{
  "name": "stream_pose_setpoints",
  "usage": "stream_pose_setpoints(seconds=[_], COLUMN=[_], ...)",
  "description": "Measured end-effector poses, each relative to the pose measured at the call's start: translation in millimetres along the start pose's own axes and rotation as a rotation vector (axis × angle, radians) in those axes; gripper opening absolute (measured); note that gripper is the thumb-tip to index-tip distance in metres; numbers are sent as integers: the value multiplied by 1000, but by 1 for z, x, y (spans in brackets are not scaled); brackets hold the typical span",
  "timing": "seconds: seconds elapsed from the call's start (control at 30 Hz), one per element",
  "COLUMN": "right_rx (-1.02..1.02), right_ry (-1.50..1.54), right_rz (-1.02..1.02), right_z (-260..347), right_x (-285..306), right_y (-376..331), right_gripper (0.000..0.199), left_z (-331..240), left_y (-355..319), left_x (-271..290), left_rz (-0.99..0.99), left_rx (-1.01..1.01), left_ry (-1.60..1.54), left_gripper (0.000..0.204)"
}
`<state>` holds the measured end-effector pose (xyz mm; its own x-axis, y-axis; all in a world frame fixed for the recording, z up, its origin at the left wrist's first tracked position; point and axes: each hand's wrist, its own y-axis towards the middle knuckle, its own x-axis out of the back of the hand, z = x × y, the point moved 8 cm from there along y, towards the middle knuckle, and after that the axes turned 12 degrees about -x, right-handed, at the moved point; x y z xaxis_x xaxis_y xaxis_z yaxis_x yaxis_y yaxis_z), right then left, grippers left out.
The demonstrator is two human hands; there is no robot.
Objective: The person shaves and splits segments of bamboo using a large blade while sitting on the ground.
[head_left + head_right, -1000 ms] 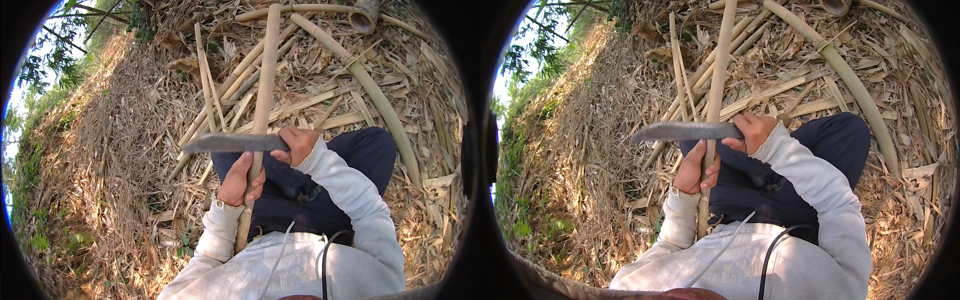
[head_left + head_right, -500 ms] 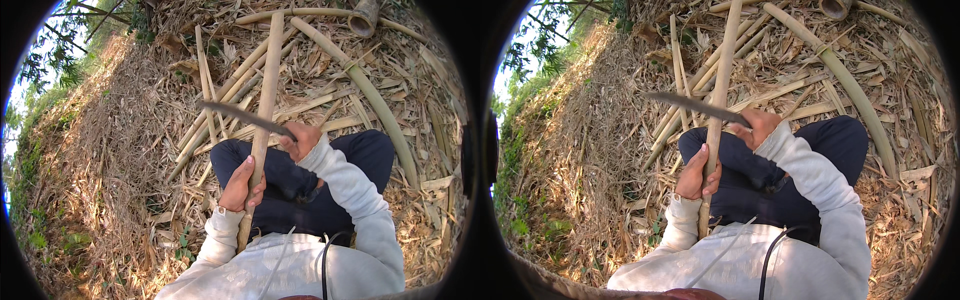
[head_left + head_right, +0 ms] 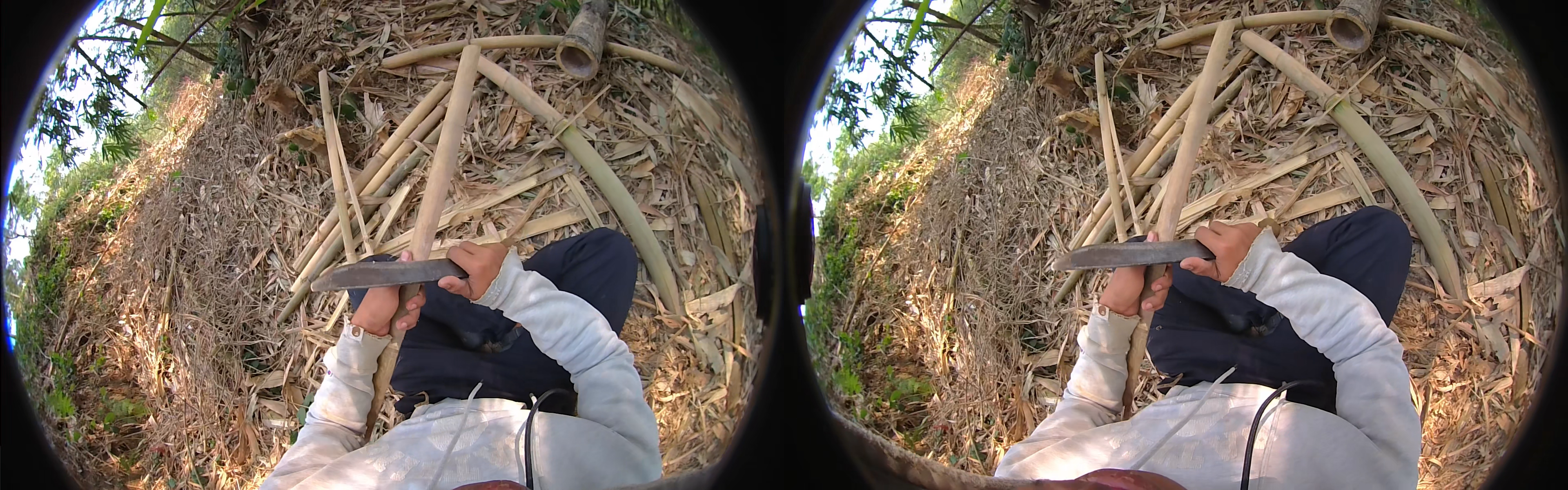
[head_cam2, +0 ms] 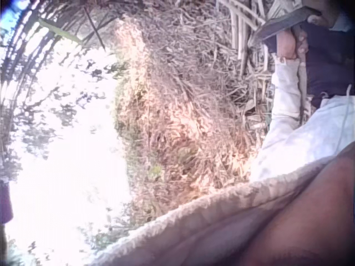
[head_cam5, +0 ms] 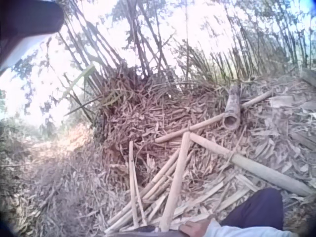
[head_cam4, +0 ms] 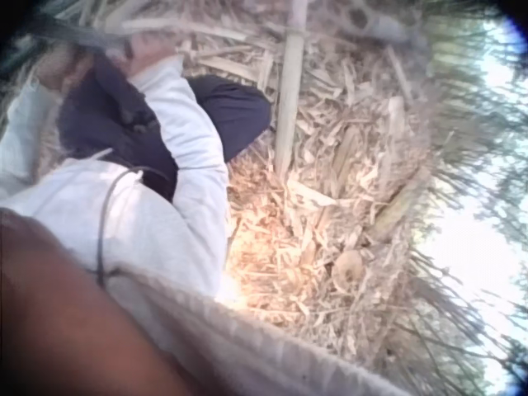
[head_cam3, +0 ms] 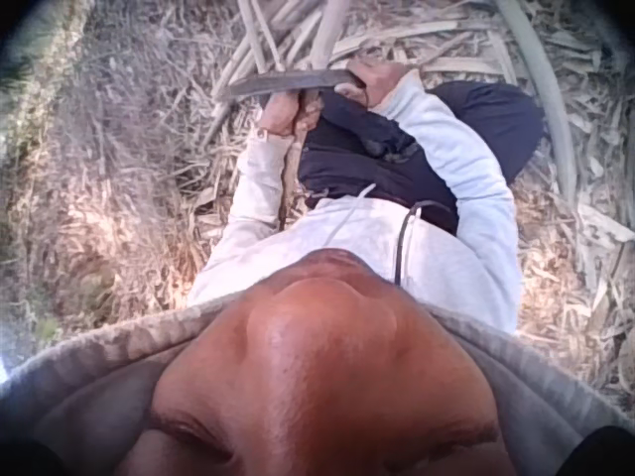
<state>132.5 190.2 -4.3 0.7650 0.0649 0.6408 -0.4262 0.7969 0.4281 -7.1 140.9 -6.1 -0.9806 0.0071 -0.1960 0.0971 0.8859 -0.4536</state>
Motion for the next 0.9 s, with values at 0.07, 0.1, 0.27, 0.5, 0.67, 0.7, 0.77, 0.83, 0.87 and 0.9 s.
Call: stream_pose_setpoints(seconds=[0.07,0.1,0.27,0.5,0.67,0.7,0.77,0.83,0.87,0.9], right_rx=[97,149,-92,89,160,181,231,35,-89,-215], right_ry=[-10,-11,29,13,-4,-16,-64,-26,23,70], right_rz=[-25,-39,-196,-4,-5,-24,-47,-122,-129,-139], right_z=[8,13,-33,51,61,66,77,57,36,17], right_x=[5,9,17,-14,-14,-17,-17,-8,-9,-7], right_y=[1,2,8,-8,1,-2,-6,2,8,9], right_gripper=[58,60,58,58,61,62,62,61,61,61], left_z=[9,8,17,32,27,29,41,53,57,59], left_y=[-15,-19,-58,-88,-117,-124,-138,-158,-165,-171], left_x=[1,-2,1,16,27,31,40,46,44,41], left_rz=[-26,-21,44,-107,-86,-87,-76,-10,-3,5], left_rx=[16,6,28,-23,-89,-77,-61,-48,-47,-46], left_ry=[-80,-97,-173,-169,-135,-136,-162,-233,-231,-229], left_gripper=[55,54,48,40,43,43,43,44,44,45])
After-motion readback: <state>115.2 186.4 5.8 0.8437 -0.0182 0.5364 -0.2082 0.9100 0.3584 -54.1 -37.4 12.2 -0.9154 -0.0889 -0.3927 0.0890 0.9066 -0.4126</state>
